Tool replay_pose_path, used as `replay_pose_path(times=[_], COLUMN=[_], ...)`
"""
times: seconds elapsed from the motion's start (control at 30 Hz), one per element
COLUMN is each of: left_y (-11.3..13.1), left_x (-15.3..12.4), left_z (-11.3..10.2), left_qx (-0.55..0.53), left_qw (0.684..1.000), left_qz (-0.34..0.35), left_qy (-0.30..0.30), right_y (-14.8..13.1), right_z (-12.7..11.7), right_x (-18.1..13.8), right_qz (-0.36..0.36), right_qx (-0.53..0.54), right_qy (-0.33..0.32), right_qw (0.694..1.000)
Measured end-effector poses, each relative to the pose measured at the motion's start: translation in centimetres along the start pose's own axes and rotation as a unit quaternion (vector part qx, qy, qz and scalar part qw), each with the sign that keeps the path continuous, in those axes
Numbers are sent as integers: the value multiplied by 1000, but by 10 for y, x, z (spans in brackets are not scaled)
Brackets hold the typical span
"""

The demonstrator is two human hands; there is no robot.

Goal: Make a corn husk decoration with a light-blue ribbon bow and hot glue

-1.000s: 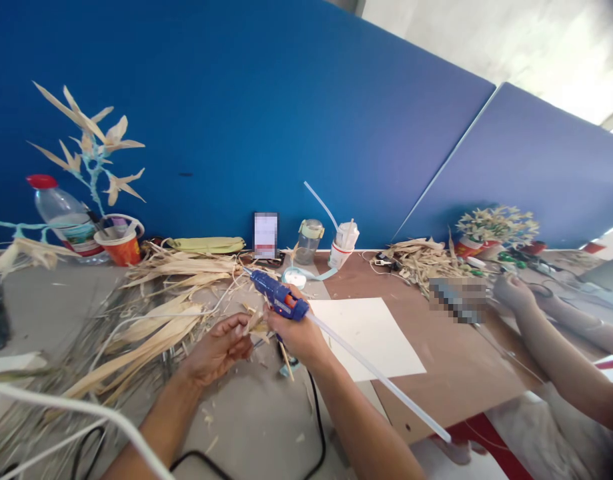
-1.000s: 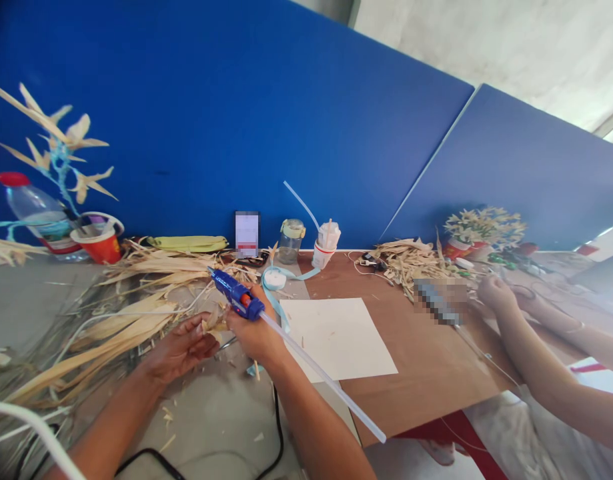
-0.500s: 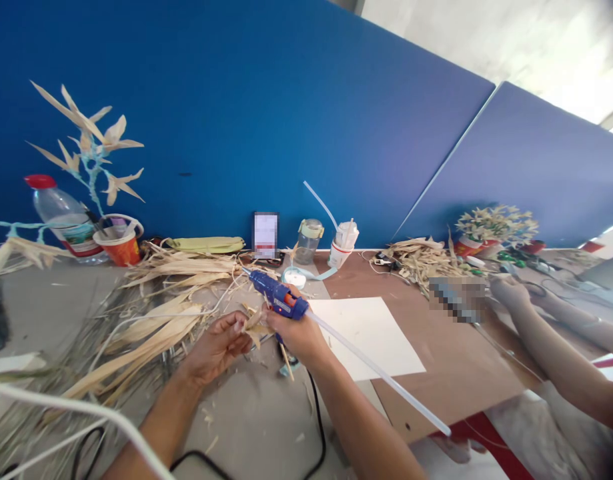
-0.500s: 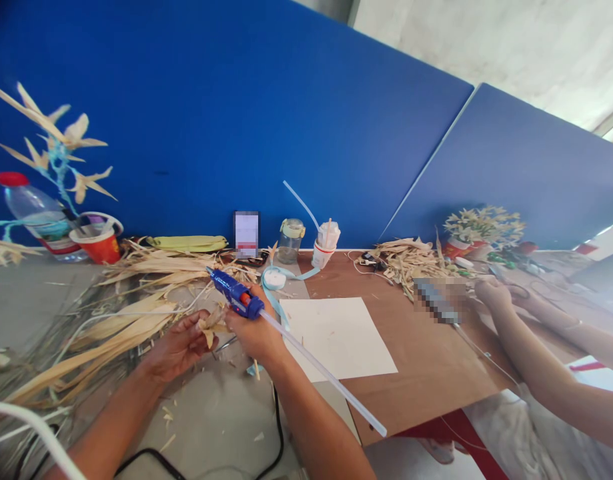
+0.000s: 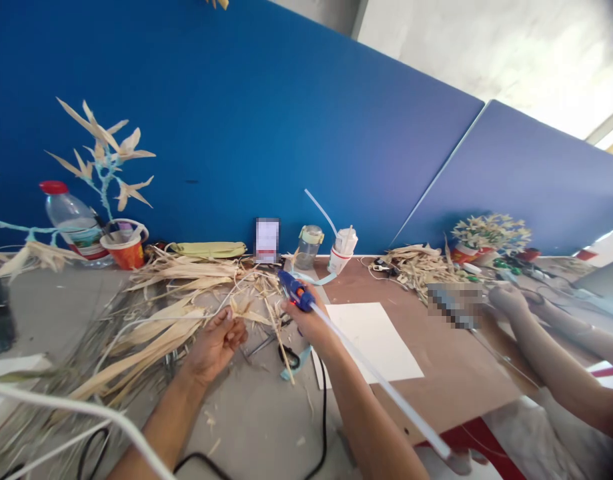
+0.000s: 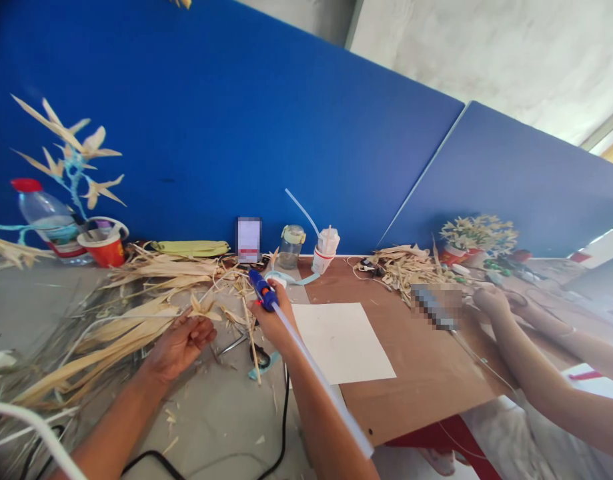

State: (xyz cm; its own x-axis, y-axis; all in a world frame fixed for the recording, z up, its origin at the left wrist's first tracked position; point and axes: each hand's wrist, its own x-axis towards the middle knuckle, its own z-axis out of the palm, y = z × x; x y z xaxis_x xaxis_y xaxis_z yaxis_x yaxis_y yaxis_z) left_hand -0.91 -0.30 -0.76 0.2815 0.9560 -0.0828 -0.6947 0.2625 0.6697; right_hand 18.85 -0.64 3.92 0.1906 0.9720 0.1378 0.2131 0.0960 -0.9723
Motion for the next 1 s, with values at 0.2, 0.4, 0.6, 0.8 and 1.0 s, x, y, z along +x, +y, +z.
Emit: replay_pose_path(times=[0.2, 0.4, 0.6, 0.8, 1.0], left_y=[2, 1, -2, -2, -2], left_x=[0, 1, 4, 5, 4], left_z=[2, 2, -2, -4, -6], left_qx=[-3, -4, -13, -38, -39], left_qw=[1000, 999, 998, 998, 999], left_qz=[27, 36, 19, 12, -15], left_qy=[-15, -35, -50, -53, 4], right_y=[30, 48, 56, 47, -1], right_z=[-34, -61, -76, -82, -37], right_x=[1, -9, -12, -13, -7], right_qz=[-81, -59, 5, -21, -27], right_qx=[-233, -334, -432, -446, -119], right_qy=[-2, -40, -118, -129, -123], right_qw=[969, 940, 894, 886, 985])
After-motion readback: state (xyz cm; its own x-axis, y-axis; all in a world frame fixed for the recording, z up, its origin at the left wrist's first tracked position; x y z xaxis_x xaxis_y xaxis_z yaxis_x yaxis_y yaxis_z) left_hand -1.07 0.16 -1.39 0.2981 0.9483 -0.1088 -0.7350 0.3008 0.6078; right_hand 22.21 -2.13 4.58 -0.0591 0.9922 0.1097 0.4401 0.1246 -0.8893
